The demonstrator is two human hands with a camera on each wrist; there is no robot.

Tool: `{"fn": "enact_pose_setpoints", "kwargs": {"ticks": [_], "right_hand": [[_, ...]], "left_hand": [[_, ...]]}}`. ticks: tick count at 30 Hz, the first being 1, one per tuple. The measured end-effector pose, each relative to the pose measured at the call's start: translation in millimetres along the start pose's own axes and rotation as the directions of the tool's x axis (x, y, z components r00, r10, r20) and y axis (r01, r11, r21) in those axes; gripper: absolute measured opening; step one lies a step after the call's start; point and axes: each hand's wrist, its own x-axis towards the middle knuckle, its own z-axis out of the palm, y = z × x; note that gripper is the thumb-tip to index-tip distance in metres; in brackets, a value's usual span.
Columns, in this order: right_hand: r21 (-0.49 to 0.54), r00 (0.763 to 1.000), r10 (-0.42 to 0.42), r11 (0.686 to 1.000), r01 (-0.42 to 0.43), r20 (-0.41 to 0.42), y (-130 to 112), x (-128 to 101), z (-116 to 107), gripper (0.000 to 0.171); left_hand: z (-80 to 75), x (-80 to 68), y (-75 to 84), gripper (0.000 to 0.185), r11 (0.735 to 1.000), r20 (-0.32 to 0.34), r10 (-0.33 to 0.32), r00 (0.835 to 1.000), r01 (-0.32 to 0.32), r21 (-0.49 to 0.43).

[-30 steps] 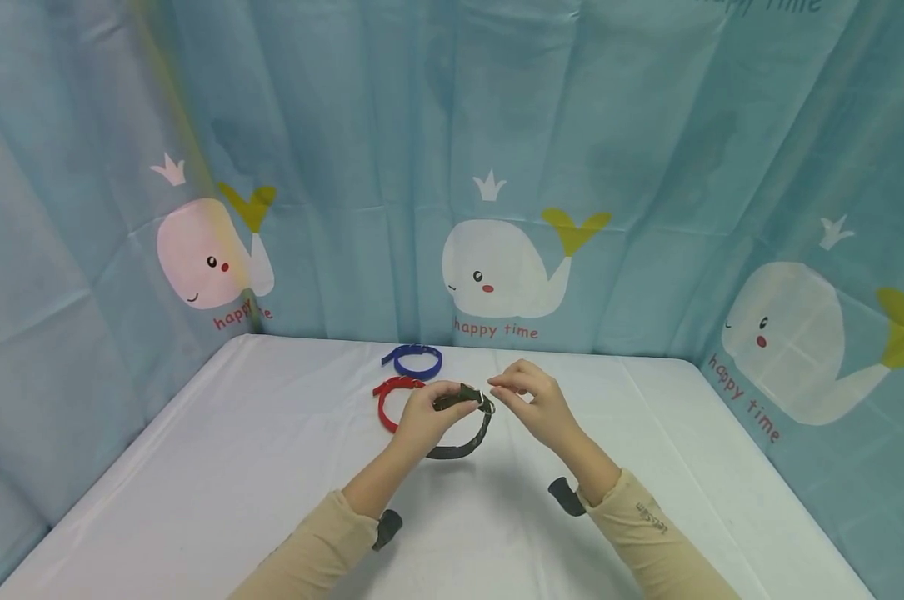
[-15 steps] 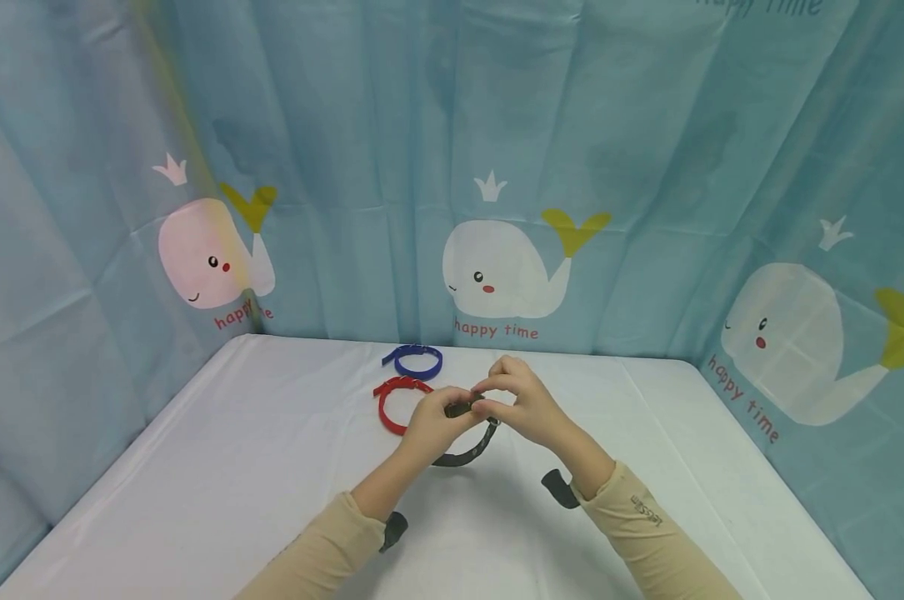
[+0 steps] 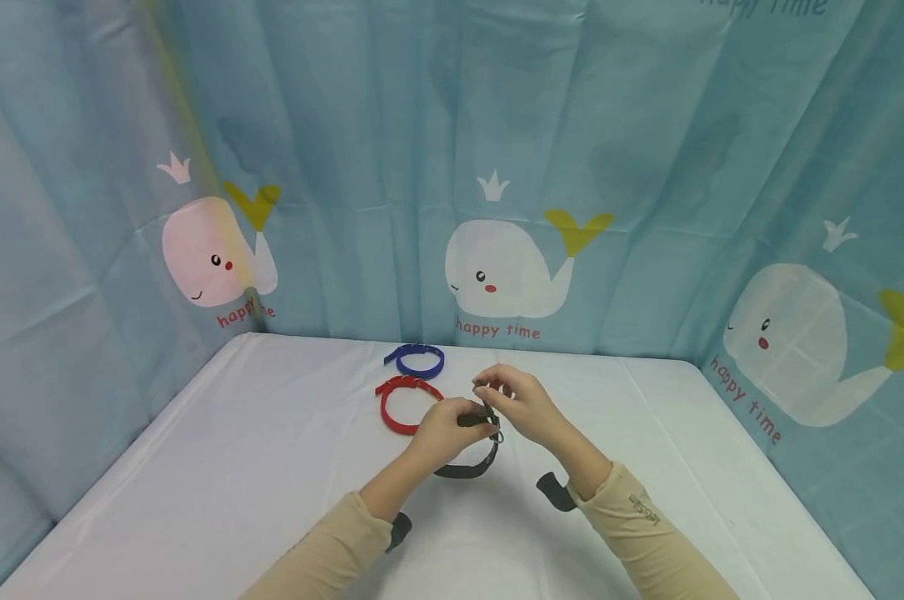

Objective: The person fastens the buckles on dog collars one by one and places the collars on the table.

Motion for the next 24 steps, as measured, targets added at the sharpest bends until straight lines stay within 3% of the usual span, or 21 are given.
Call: {"fn": "enact_pose_setpoints", "kwargs": {"ticks": [5, 10, 18, 21, 24], "right_hand": [[0.046, 0.998, 0.054, 0.998, -0.053, -0.017, -4.0, 1.3, -3.0, 0.014], [0.04, 0.997, 0.059, 0.998, -0.057, -0.05, -0.2, -0.2, -6.0, 0.014], [0.136, 0.994, 0.061, 0.99, -0.048, -0.088, 9.0, -3.0, -8.5, 0.015], [0.176, 0.994, 0.057, 0.984, -0.04, -0.092, 10.1, -3.5, -8.5, 0.016], [0.203, 0.995, 0.046, 0.979, -0.027, -0.088, 10.5, -3.4, -8.1, 0.016]], "left_hand": [[1.1, -0.3, 0.9, 0.023, 1.0, 0.006, -0.029, 1.0, 0.029, -0.006], [-4.4, -1.9, -0.3, 0.027, 0.988, 0.028, -0.092, 0.995, 0.094, -0.12], [-11.7, -0.2, -0.7, 0.031, 0.924, 0.107, -0.253, 0.961, 0.273, -0.266], [-12.4, 1.2, -0.4, 0.031, 0.895, 0.136, -0.286, 0.948, 0.316, -0.316], [-13.5, 1.8, -1.0, 0.032, 0.885, 0.151, -0.296, 0.943, 0.33, -0.327]]}}
